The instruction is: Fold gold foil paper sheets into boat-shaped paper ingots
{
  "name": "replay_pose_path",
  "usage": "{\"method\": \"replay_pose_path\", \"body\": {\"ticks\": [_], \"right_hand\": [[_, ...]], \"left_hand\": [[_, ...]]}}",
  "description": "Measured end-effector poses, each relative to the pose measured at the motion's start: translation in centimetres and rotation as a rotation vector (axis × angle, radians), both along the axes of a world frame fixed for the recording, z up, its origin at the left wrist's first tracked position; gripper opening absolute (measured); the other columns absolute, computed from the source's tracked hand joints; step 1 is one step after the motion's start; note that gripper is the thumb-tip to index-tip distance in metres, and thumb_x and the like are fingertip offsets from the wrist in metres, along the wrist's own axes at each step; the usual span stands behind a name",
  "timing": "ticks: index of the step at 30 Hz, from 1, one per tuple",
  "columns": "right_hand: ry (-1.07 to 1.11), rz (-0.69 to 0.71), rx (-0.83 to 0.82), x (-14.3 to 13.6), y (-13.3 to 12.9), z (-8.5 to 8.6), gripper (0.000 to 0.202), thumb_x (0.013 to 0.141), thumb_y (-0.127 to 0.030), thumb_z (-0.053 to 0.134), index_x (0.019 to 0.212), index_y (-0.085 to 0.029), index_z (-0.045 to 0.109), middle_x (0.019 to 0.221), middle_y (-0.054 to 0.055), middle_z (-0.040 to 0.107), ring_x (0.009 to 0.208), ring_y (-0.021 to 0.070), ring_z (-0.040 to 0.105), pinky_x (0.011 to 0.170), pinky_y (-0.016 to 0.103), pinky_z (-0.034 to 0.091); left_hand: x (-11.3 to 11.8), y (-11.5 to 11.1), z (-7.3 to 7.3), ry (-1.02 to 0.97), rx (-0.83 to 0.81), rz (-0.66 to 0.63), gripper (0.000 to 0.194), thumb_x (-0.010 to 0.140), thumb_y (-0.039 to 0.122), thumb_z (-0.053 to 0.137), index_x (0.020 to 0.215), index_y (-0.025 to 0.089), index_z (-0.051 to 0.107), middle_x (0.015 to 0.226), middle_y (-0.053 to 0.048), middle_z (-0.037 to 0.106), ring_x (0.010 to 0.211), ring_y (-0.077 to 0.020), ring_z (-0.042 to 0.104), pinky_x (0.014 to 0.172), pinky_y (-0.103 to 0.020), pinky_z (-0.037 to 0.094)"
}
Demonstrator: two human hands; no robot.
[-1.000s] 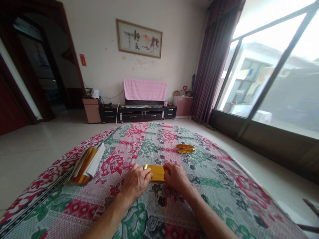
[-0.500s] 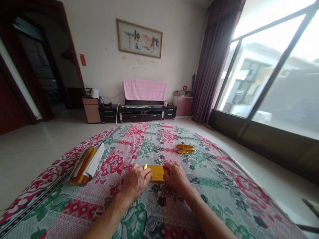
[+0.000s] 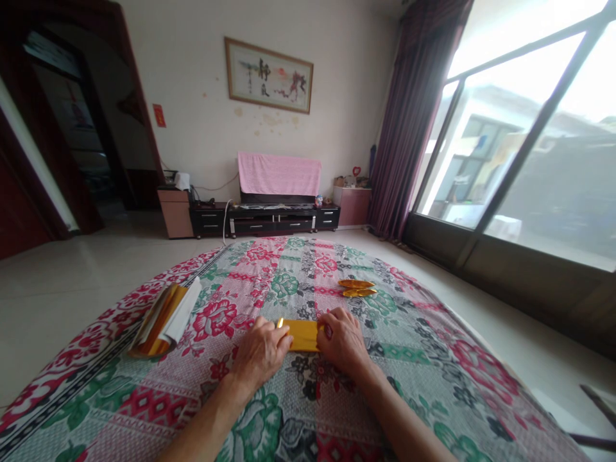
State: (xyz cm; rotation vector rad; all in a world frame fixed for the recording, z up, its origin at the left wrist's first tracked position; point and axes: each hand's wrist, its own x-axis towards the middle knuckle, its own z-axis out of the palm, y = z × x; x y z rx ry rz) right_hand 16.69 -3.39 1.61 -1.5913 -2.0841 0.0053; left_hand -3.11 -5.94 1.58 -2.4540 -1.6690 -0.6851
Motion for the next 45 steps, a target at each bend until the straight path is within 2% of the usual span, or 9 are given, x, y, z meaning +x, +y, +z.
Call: {"method": "replay_pose_path", "body": {"ticks": [10, 19, 27, 30, 33, 35, 39, 45], "right_hand": [[0.091, -0.014, -0.024, -0.2, 0.5, -0.2, 0.016, 0.066, -0.018, 0.054, 0.081, -0.018, 0.06, 0.09, 0.005, 0.057, 0.086, 0.0195, 0.048, 0.076, 0.03, 0.027], [0.162, 0.058, 0.0, -0.6, 0.7, -0.4, 0.015, 0.065, -0.012, 0.05, 0.077, -0.017, 0.058, 0.076, 0.002, 0.06, 0.079, 0.0172, 0.051, 0.078, 0.03, 0.029], [0.26, 0.043, -0.037, -0.8, 1.3, -0.6, 0.036, 0.063, -0.012, 0.052, 0.097, -0.017, 0.061, 0.078, 0.003, 0.065, 0.074, 0.0175, 0.055, 0.074, 0.028, 0.036], [0.287, 0.065, -0.085, -1.0, 1.1, 0.0, 0.03, 0.065, -0.015, 0.053, 0.092, -0.017, 0.064, 0.069, 0.002, 0.064, 0.066, 0.0164, 0.055, 0.066, 0.026, 0.037], [0.338, 0.11, -0.083, -1.4, 0.7, 0.4, 0.021, 0.068, -0.016, 0.051, 0.082, -0.019, 0.066, 0.072, 0.003, 0.064, 0.067, 0.0161, 0.056, 0.065, 0.026, 0.038], [0.398, 0.139, -0.046, -1.6, 0.5, 0.4, 0.02, 0.07, -0.016, 0.05, 0.082, -0.019, 0.066, 0.077, 0.003, 0.063, 0.071, 0.0161, 0.056, 0.067, 0.026, 0.04], [0.53, 0.23, 0.016, -2.0, 0.4, -0.1, 0.015, 0.075, -0.016, 0.049, 0.082, -0.017, 0.063, 0.077, 0.004, 0.06, 0.07, 0.0152, 0.055, 0.067, 0.025, 0.041], [0.679, 0.321, 0.091, -2.2, 0.5, -0.6, 0.011, 0.079, -0.018, 0.049, 0.082, -0.018, 0.06, 0.075, 0.002, 0.055, 0.069, 0.0142, 0.052, 0.064, 0.024, 0.041]], "left_hand": [[-0.1, 0.0, -0.3, -0.022, 0.02, -0.008, 0.026, 0.087, 0.032, 0.046, 0.096, 0.019, 0.067, 0.073, -0.007, 0.062, 0.08, -0.0227, 0.052, 0.07, -0.033, 0.043], [0.0, 0.0, -0.4, -0.031, 0.023, -0.01, 0.025, 0.087, 0.031, 0.046, 0.096, 0.02, 0.067, 0.074, -0.007, 0.061, 0.081, -0.0219, 0.051, 0.071, -0.033, 0.043], [0.0, -0.1, -0.2, -0.021, 0.015, -0.009, 0.025, 0.087, 0.029, 0.045, 0.094, 0.02, 0.067, 0.073, -0.007, 0.061, 0.08, -0.0228, 0.051, 0.07, -0.033, 0.043], [0.0, -0.2, -0.2, -0.015, 0.018, -0.011, 0.025, 0.087, 0.028, 0.044, 0.094, 0.02, 0.067, 0.072, -0.007, 0.06, 0.08, -0.0229, 0.052, 0.07, -0.033, 0.043], [0.0, -0.2, -0.2, -0.04, 0.014, -0.017, 0.026, 0.086, 0.028, 0.044, 0.099, 0.019, 0.065, 0.075, -0.007, 0.061, 0.081, -0.0229, 0.053, 0.072, -0.034, 0.044], [-0.1, -0.2, -0.2, -0.085, 0.011, -0.003, 0.029, 0.085, 0.029, 0.046, 0.108, 0.018, 0.06, 0.08, -0.008, 0.063, 0.083, -0.0228, 0.055, 0.074, -0.033, 0.045], [-0.3, 0.0, -0.4, -0.227, 0.045, 0.155, 0.049, 0.081, 0.033, 0.051, 0.126, 0.015, 0.045, 0.088, -0.009, 0.063, 0.083, -0.0228, 0.058, 0.072, -0.031, 0.046], [-0.9, 0.9, -1.3, -0.446, 0.106, 0.231, 0.065, 0.079, 0.039, 0.053, 0.134, 0.011, 0.032, 0.084, -0.008, 0.061, 0.08, -0.0229, 0.059, 0.076, -0.036, 0.046]]}}
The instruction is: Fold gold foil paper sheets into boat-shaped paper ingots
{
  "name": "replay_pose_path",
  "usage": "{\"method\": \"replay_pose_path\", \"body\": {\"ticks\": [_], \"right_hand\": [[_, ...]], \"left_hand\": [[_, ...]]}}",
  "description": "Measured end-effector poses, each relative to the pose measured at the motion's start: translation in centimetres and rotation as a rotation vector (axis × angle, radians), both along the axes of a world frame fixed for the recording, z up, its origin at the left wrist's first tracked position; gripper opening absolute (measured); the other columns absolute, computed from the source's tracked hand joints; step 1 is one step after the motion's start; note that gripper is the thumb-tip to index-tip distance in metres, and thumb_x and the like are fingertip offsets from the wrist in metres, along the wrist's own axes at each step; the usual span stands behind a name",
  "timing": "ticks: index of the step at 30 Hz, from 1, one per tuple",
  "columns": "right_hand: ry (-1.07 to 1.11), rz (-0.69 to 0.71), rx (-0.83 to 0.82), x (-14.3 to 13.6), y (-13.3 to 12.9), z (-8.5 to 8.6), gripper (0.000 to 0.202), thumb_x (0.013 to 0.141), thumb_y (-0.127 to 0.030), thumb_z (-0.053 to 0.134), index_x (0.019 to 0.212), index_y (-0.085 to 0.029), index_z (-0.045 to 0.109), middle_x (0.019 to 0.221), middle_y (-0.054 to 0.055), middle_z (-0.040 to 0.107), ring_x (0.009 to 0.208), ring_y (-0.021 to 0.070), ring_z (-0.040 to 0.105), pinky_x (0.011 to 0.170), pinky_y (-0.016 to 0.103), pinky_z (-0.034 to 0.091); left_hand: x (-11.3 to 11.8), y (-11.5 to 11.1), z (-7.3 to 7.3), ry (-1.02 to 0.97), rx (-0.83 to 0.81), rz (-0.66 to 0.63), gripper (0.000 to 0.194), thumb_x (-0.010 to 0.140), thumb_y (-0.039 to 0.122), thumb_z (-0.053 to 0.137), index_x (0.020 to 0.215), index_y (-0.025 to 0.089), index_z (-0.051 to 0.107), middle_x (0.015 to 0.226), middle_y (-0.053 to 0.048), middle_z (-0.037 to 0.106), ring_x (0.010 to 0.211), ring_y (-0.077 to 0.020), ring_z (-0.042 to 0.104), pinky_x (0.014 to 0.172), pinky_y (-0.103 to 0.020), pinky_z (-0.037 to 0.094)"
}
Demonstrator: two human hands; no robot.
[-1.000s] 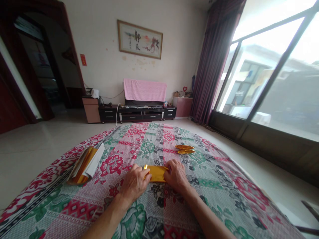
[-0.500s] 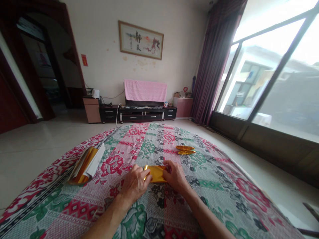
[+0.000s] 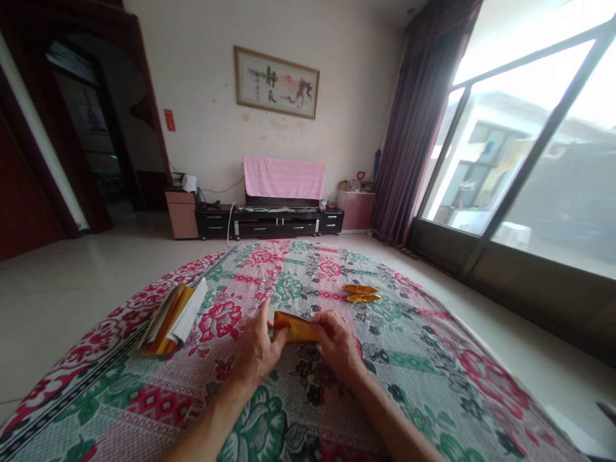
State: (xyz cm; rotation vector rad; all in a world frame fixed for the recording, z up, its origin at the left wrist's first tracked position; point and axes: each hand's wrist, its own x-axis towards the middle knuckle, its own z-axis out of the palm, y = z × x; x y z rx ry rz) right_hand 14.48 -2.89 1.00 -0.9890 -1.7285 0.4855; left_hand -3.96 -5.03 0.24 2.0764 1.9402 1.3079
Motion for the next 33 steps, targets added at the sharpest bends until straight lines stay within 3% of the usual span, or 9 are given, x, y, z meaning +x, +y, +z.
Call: {"method": "replay_pose_path", "body": {"ticks": [3, 6, 11, 21, 26, 33], "right_hand": [[0.016, 0.016, 0.013, -0.1, -0.1, 0.1, 0.01, 0.079, -0.018, 0.049, 0.081, -0.018, 0.059, 0.074, 0.002, 0.054, 0.067, 0.0139, 0.051, 0.063, 0.024, 0.04], [0.013, 0.029, 0.005, -0.1, -0.3, 0.4, 0.01, 0.079, -0.019, 0.048, 0.079, -0.017, 0.058, 0.073, 0.002, 0.054, 0.067, 0.0137, 0.05, 0.062, 0.024, 0.04], [0.061, 0.053, -0.067, -0.2, -0.6, 0.6, 0.011, 0.079, -0.022, 0.048, 0.079, -0.018, 0.058, 0.075, 0.002, 0.056, 0.07, 0.0146, 0.052, 0.065, 0.023, 0.041], [0.266, 0.158, -0.295, -0.4, 0.0, -0.7, 0.017, 0.077, -0.03, 0.055, 0.088, -0.017, 0.056, 0.066, -0.002, 0.053, 0.057, 0.0098, 0.046, 0.053, 0.02, 0.038], [0.368, 0.218, -0.4, -0.3, 0.0, -0.3, 0.038, 0.074, -0.034, 0.06, 0.107, -0.018, 0.049, 0.077, 0.001, 0.059, 0.066, 0.0131, 0.055, 0.059, 0.023, 0.044], [0.407, 0.255, -0.424, 0.0, 0.4, -0.5, 0.041, 0.073, -0.04, 0.062, 0.107, -0.017, 0.053, 0.079, 0.003, 0.062, 0.069, 0.0159, 0.059, 0.065, 0.028, 0.049]], "left_hand": [[-0.3, 0.4, -0.1, -0.101, 0.023, -0.014, 0.057, 0.079, 0.041, 0.051, 0.126, 0.011, 0.043, 0.085, -0.008, 0.062, 0.083, -0.0229, 0.059, 0.079, -0.037, 0.046], [-0.6, 0.3, 0.4, -0.189, 0.001, -0.072, 0.039, 0.081, 0.042, 0.047, 0.105, 0.014, 0.057, 0.087, -0.008, 0.063, 0.086, -0.0222, 0.06, 0.08, -0.035, 0.046], [-0.7, -0.1, 1.3, -0.258, -0.035, -0.185, 0.028, 0.084, 0.037, 0.041, 0.087, 0.018, 0.061, 0.085, -0.006, 0.066, 0.083, -0.0193, 0.06, 0.074, -0.03, 0.046], [-0.8, 0.0, 0.7, -0.335, -0.031, -0.214, 0.024, 0.082, 0.037, 0.048, 0.081, 0.018, 0.061, 0.077, -0.003, 0.066, 0.069, -0.0156, 0.058, 0.066, -0.024, 0.045], [-0.8, 0.1, 0.5, -0.425, -0.034, -0.224, 0.023, 0.081, 0.037, 0.049, 0.083, 0.017, 0.062, 0.078, -0.003, 0.066, 0.071, -0.0161, 0.059, 0.067, -0.024, 0.046], [-0.8, 0.3, 0.4, -0.507, -0.039, -0.26, 0.022, 0.078, 0.036, 0.052, 0.085, 0.017, 0.063, 0.079, -0.003, 0.066, 0.075, -0.0171, 0.061, 0.071, -0.025, 0.047]]}}
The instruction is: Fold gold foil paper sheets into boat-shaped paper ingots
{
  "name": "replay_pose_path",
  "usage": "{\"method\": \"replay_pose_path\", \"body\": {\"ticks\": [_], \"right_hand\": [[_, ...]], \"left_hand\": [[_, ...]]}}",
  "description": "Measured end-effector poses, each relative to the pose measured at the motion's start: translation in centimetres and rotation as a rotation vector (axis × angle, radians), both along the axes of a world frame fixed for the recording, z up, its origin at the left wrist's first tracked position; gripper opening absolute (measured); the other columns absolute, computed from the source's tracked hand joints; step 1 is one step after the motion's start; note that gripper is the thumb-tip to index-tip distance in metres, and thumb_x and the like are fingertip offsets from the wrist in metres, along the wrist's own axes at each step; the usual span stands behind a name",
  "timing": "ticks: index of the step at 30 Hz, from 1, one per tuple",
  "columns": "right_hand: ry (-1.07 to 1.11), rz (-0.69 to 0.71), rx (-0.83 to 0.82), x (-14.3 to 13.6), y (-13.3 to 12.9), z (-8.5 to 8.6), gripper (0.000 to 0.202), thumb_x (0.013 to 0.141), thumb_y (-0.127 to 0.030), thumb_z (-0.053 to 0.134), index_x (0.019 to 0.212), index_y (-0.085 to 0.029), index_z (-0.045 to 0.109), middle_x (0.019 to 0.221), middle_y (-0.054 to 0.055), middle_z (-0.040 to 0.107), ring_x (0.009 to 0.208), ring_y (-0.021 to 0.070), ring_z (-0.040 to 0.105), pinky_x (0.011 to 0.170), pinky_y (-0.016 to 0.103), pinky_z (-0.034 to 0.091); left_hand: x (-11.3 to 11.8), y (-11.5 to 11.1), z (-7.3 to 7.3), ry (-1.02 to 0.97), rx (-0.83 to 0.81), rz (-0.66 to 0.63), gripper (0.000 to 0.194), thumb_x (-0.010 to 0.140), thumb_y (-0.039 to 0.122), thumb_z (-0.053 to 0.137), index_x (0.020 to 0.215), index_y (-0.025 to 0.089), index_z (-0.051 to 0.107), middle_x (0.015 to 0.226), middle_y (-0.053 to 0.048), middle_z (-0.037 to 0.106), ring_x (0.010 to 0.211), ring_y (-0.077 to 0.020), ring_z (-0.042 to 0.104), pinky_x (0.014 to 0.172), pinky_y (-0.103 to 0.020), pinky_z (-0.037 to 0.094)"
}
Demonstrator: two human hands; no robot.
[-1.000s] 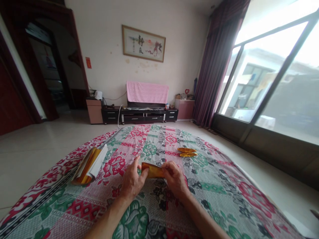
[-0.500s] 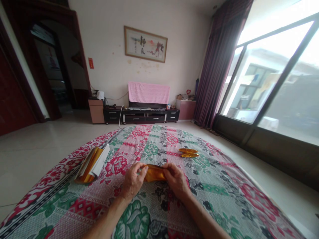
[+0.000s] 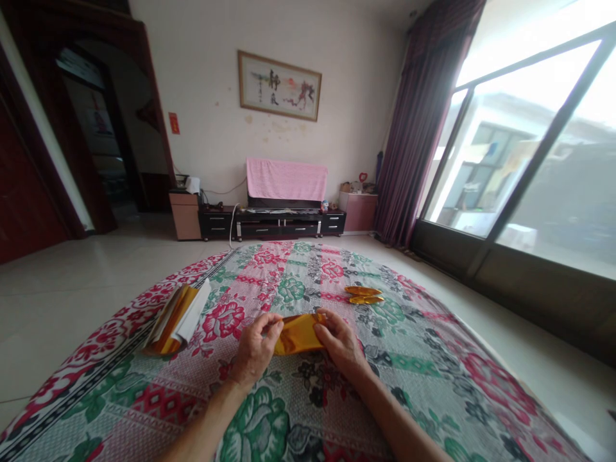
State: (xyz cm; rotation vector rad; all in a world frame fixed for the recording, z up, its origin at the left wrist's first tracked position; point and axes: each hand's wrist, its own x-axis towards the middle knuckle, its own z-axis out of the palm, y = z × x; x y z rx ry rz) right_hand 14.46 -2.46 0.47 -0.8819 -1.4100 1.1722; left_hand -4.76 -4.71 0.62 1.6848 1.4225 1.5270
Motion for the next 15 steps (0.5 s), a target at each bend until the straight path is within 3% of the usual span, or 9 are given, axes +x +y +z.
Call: {"method": "replay_pose_path", "body": {"ticks": [6, 10, 15], "right_hand": [[0.073, 0.043, -0.051, -0.08, -0.22, 0.4, 0.034, 0.07, -0.044, 0.066, 0.091, -0.018, 0.06, 0.076, 0.002, 0.064, 0.067, 0.0175, 0.06, 0.065, 0.03, 0.05], [0.058, 0.009, -0.044, -0.12, -0.33, 0.39, 0.03, 0.07, -0.043, 0.066, 0.085, -0.018, 0.06, 0.069, 0.0, 0.059, 0.062, 0.0141, 0.055, 0.059, 0.025, 0.047], [0.043, -0.037, -0.006, -0.09, -0.28, 0.16, 0.025, 0.071, -0.04, 0.065, 0.079, -0.017, 0.058, 0.063, -0.004, 0.05, 0.056, 0.0086, 0.045, 0.052, 0.018, 0.038]], "left_hand": [[-0.05, 0.16, -0.25, -0.037, -0.038, -0.015, 0.026, 0.076, 0.037, 0.054, 0.089, 0.017, 0.064, 0.083, -0.004, 0.067, 0.078, -0.0181, 0.062, 0.072, -0.026, 0.048], [-0.1, 0.13, -0.09, -0.076, -0.076, -0.023, 0.033, 0.076, 0.037, 0.055, 0.099, 0.015, 0.063, 0.091, -0.006, 0.067, 0.082, -0.0183, 0.061, 0.075, -0.027, 0.048], [-0.05, -0.02, 0.33, -0.118, -0.099, -0.022, 0.044, 0.074, 0.04, 0.057, 0.109, 0.014, 0.061, 0.086, -0.005, 0.063, 0.076, -0.0165, 0.059, 0.071, -0.027, 0.048]]}}
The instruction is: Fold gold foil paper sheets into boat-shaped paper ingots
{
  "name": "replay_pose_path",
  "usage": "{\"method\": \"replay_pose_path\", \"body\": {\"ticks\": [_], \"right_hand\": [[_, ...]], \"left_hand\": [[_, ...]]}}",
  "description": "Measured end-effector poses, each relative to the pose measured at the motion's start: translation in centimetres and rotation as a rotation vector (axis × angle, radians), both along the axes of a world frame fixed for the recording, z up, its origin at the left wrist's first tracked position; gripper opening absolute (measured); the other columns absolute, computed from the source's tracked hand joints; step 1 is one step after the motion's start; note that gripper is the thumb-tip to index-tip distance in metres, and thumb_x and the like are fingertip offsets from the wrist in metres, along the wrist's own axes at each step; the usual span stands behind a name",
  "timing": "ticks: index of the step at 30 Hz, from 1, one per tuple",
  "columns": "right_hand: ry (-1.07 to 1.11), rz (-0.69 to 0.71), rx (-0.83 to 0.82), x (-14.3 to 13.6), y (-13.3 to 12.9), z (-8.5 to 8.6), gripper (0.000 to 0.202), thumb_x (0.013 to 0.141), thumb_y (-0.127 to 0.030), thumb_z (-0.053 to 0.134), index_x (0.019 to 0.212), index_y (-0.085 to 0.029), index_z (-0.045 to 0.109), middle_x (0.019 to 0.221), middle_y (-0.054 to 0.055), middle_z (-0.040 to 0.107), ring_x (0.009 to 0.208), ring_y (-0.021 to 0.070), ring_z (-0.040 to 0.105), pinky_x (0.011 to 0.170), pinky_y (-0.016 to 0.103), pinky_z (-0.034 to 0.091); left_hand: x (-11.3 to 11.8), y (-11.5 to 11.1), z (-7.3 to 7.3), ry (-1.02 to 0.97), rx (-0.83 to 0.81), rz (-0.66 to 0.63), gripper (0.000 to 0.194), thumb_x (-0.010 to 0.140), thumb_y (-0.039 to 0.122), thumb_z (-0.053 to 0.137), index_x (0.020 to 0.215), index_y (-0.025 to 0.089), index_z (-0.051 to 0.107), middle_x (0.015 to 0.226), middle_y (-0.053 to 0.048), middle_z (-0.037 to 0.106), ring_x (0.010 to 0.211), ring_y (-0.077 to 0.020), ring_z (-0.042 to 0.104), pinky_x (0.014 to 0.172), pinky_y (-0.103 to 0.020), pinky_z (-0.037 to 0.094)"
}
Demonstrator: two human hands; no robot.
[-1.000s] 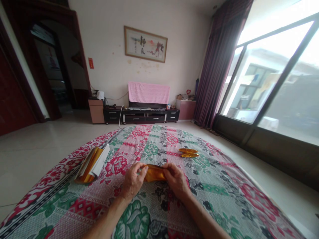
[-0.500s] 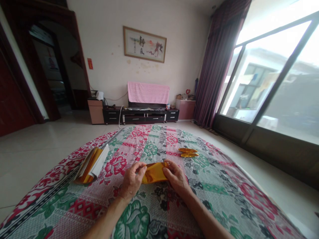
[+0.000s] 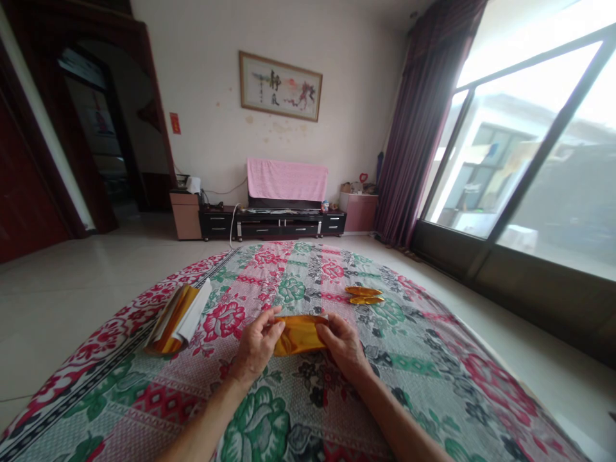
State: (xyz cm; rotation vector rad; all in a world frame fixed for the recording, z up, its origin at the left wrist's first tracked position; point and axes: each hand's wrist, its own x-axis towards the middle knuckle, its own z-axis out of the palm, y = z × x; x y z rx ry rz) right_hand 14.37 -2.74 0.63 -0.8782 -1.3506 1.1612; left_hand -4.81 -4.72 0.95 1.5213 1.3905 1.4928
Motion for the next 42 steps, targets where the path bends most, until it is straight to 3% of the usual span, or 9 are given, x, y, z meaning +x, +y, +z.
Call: {"method": "replay_pose_path", "body": {"ticks": [7, 9, 13, 17, 20, 26, 34, 42], "right_hand": [[-0.012, -0.016, 0.011, 0.0, -0.1, 0.2, 0.028, 0.07, -0.042, 0.064, 0.08, -0.017, 0.058, 0.065, -0.003, 0.052, 0.059, 0.0098, 0.046, 0.054, 0.02, 0.039], [-0.001, -0.013, 0.013, 0.0, -0.1, 0.2, 0.027, 0.07, -0.042, 0.064, 0.079, -0.017, 0.058, 0.064, -0.004, 0.05, 0.056, 0.009, 0.045, 0.053, 0.019, 0.038], [0.023, -0.007, 0.008, -0.1, -0.2, 0.3, 0.025, 0.07, -0.04, 0.064, 0.079, -0.018, 0.057, 0.062, -0.005, 0.049, 0.054, 0.0083, 0.043, 0.051, 0.019, 0.037], [0.04, -0.004, 0.022, 0.0, 0.0, 0.0, 0.023, 0.072, -0.037, 0.064, 0.082, -0.017, 0.056, 0.067, -0.003, 0.05, 0.059, 0.0089, 0.046, 0.054, 0.019, 0.038], [0.04, 0.001, 0.035, 0.0, 0.2, -0.2, 0.022, 0.073, -0.035, 0.063, 0.082, -0.017, 0.056, 0.068, -0.003, 0.05, 0.061, 0.0089, 0.046, 0.055, 0.019, 0.038], [0.051, -0.007, 0.025, -0.1, -0.1, 0.3, 0.022, 0.07, -0.036, 0.065, 0.079, -0.017, 0.058, 0.06, -0.005, 0.048, 0.052, 0.0071, 0.042, 0.05, 0.018, 0.035], [0.023, 0.009, -0.058, 0.1, -1.1, 1.8, 0.028, 0.07, -0.043, 0.065, 0.078, -0.016, 0.064, 0.071, 0.001, 0.064, 0.062, 0.0126, 0.056, 0.058, 0.021, 0.044], [0.076, 0.018, -0.088, 0.3, -1.1, 1.5, 0.03, 0.071, -0.045, 0.065, 0.081, -0.016, 0.066, 0.071, 0.002, 0.066, 0.064, 0.0161, 0.059, 0.059, 0.024, 0.047]], "left_hand": [[0.0, 0.1, -0.2, -0.135, -0.098, -0.035, 0.059, 0.067, 0.043, 0.065, 0.117, 0.013, 0.056, 0.074, 0.001, 0.055, 0.06, -0.0107, 0.053, 0.06, -0.022, 0.044], [0.1, 0.2, -0.1, -0.184, -0.121, -0.1, 0.055, 0.068, 0.044, 0.064, 0.112, 0.012, 0.058, 0.071, 0.001, 0.056, 0.059, -0.0109, 0.052, 0.058, -0.022, 0.044], [0.1, 0.2, 0.0, -0.308, -0.129, -0.226, 0.041, 0.071, 0.044, 0.062, 0.097, 0.012, 0.061, 0.077, -0.004, 0.063, 0.072, -0.0162, 0.059, 0.068, -0.026, 0.047], [0.0, 0.2, 0.2, -0.307, -0.147, -0.176, 0.038, 0.07, 0.045, 0.062, 0.089, 0.012, 0.061, 0.079, -0.005, 0.065, 0.075, -0.0174, 0.061, 0.069, -0.027, 0.048], [0.1, -0.1, 0.6, -0.274, -0.159, -0.207, 0.04, 0.07, 0.049, 0.06, 0.087, 0.013, 0.062, 0.077, -0.005, 0.066, 0.073, -0.018, 0.061, 0.067, -0.027, 0.049], [0.3, -0.4, 0.8, -0.245, -0.142, -0.162, 0.035, 0.067, 0.048, 0.062, 0.072, 0.014, 0.064, 0.064, -0.003, 0.064, 0.064, -0.0169, 0.059, 0.059, -0.025, 0.047], [-0.1, 0.2, -0.1, -0.308, -0.124, -0.219, 0.029, 0.069, 0.042, 0.064, 0.072, 0.014, 0.063, 0.066, -0.001, 0.063, 0.061, -0.0144, 0.056, 0.059, -0.023, 0.043], [0.0, 0.1, 0.1, -0.287, -0.123, -0.198, 0.024, 0.069, 0.039, 0.063, 0.069, 0.015, 0.062, 0.063, 0.002, 0.06, 0.059, -0.0128, 0.052, 0.058, -0.022, 0.04]]}}
